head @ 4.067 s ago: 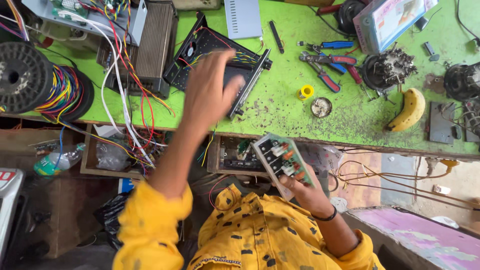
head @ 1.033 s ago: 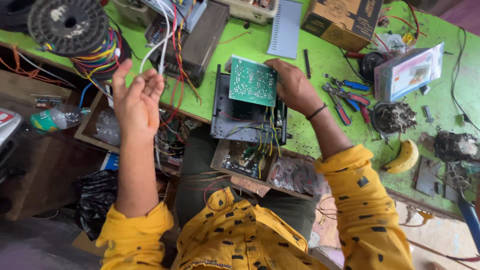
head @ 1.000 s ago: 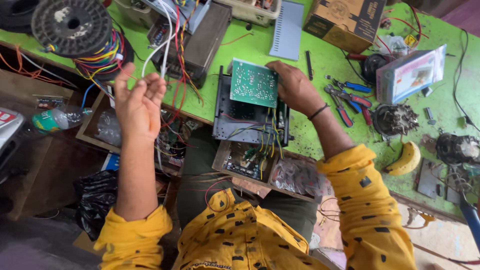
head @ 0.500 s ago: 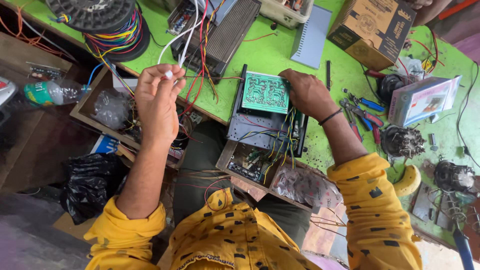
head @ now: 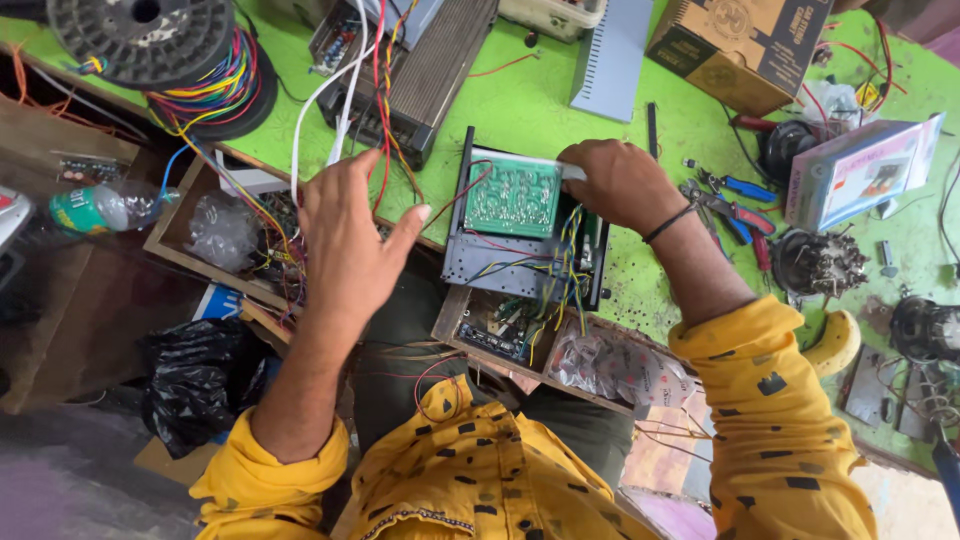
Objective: The person works at a cluttered electronics workbench, handling a small circuit board and wires. They retrieve a new circuit board from a box, place it into a metal chassis, and use a soldering iron and pliers to strip and prepare wires for connection.
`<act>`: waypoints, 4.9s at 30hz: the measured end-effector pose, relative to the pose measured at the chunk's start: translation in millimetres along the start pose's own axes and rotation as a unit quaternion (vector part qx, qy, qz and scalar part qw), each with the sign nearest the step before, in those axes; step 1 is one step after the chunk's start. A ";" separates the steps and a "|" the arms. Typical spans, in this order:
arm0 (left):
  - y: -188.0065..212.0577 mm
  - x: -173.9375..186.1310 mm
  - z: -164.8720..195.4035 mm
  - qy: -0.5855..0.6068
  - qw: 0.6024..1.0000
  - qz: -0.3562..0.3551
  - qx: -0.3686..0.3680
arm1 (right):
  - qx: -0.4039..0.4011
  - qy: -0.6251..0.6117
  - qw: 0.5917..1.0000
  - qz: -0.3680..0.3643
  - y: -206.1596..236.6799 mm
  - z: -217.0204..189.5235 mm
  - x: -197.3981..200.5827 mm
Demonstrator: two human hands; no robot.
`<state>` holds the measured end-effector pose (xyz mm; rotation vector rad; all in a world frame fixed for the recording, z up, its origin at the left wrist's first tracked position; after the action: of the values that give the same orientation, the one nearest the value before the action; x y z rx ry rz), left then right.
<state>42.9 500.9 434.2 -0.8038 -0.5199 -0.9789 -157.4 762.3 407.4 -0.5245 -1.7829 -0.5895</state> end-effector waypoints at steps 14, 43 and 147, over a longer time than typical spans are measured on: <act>-27.5 -108.7 17.4 0.071 0.985 -0.154 -0.043 | -0.031 -0.065 0.991 0.114 9.6 4.0 -22.7; -11.5 -110.4 15.2 0.078 0.987 -0.137 0.017 | 0.002 -0.019 0.988 0.152 14.6 -2.4 -30.0; 95.8 -100.6 8.3 0.047 0.996 0.027 -0.074 | 0.131 -0.084 0.987 0.027 52.5 -58.7 -33.2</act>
<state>78.9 590.2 333.8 -0.8952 -0.3454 -1.0080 -72.6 764.2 396.6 -0.4487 -1.9625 -0.2721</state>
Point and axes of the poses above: each hand's wrist, its own y-axis away from the middle knuckle, its own x-axis out of the back of the hand, z = x × y, the point moved 3 cm from there along -y, towards the middle knuckle, and after that the axes turned 3 degrees about x, right-handed, at the moved point
